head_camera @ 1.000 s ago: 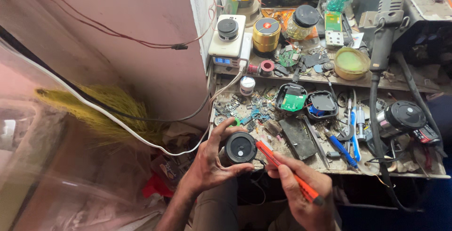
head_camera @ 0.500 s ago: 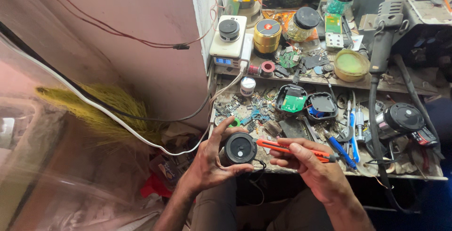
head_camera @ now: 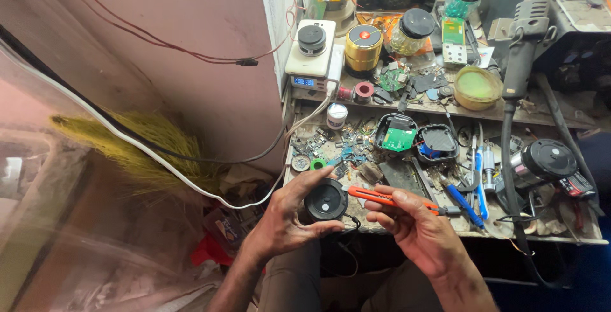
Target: The person sits at a cluttered repair workbench holding a small cylindrical speaker, turning it over and prying at its housing with a utility knife to open the casing. They continue working the blade around the seam of the speaker body while steadying it with the other hand.
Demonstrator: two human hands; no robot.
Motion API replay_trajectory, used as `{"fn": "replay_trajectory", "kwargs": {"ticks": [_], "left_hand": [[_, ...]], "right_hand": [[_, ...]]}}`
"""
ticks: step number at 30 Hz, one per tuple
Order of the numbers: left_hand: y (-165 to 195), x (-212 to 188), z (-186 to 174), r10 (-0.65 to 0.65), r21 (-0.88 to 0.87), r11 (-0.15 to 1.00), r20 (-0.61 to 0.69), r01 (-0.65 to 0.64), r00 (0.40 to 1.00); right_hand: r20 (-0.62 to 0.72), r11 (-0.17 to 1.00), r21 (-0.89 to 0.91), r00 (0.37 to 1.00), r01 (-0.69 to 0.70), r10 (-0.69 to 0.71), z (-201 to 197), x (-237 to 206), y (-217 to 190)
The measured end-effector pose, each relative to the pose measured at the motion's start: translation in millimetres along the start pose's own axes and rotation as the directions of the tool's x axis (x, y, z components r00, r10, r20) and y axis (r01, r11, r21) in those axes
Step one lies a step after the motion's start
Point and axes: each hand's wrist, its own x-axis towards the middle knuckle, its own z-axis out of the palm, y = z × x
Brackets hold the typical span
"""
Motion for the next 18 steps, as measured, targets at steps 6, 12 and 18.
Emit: {"fn": "replay_trajectory", "kwargs": {"ticks": [6,12,18], "left_hand": [[-1,2,0,0.039,0.033,0.999,0.020,-0.039,0.999],[0,0,-1,0.032,0.050,0.998,0.014,-0.033,0.999],[0,1,-1,0.029,0.049,0.998,0.004,-0.029,1.000]], "right_hand": [[0.108,0.926,-0.269,0.963,0.267,-0.246,21,-27,-1],[0.204,0.462,-0.726,0.801,0.509,-0.563,41,-53,6],[0.247,0.376,-0.789,0.811,0.486,-0.530,52,-54,1]]}}
